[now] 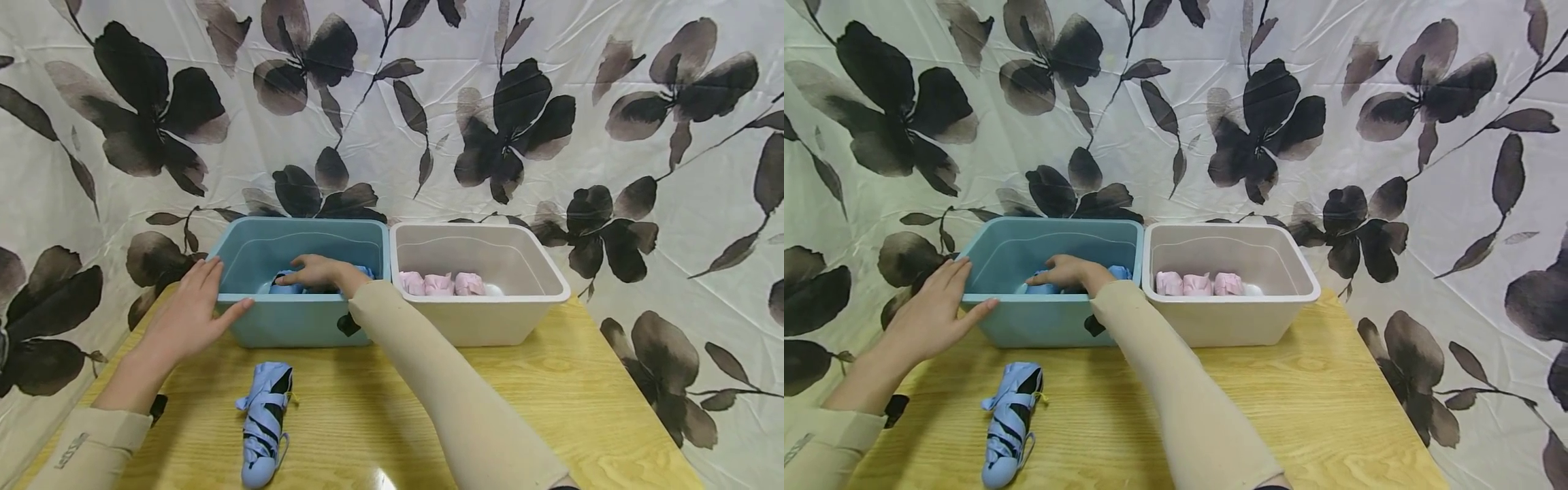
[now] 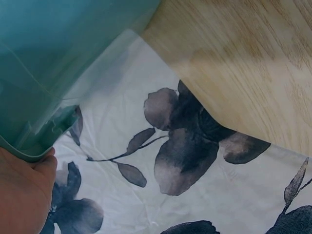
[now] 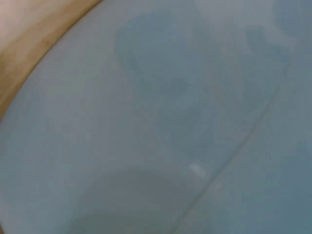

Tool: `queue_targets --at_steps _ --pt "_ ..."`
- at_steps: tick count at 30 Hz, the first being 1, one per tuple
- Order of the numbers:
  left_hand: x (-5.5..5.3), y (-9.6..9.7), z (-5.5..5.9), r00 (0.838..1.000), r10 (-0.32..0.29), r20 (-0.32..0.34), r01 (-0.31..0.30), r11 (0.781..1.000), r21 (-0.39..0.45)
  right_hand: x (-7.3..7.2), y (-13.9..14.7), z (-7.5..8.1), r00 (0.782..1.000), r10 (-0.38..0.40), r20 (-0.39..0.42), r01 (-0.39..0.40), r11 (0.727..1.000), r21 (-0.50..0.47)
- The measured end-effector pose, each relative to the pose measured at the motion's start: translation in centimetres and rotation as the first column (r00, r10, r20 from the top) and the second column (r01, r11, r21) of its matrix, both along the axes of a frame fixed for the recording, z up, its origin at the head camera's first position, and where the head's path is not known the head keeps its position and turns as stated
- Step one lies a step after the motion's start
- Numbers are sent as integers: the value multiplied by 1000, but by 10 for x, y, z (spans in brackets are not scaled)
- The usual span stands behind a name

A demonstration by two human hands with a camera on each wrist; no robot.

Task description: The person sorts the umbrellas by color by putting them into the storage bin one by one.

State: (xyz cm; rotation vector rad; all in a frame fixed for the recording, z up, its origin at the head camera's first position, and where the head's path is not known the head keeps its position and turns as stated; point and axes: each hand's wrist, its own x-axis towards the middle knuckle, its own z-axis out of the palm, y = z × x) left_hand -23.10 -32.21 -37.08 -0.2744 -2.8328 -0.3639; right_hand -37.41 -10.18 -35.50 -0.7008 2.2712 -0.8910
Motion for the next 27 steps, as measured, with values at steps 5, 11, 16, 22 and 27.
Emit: queue_targets --at_steps 5,11,16,22,27 --pt "-2 1 3 1000 -5 -13 4 1000 -4 6 4 9 998 -1 -57 -3 998 -67" --pt "-5 2 3 1000 -9 2 9 1000 5 22 12 19 993 -70 -91 50 976 -211" --pt "-5 1 2 1000 -9 4 9 1000 13 39 25 25 987 -127 -104 83 934 -348" --pt "-4 0 -1 1000 -6 8 6 999 31 63 46 30 982 -156 -102 78 841 -536" --pt "-2 1 -3 1000 -6 8 6 999 45 89 66 24 961 -228 -159 79 773 -629"
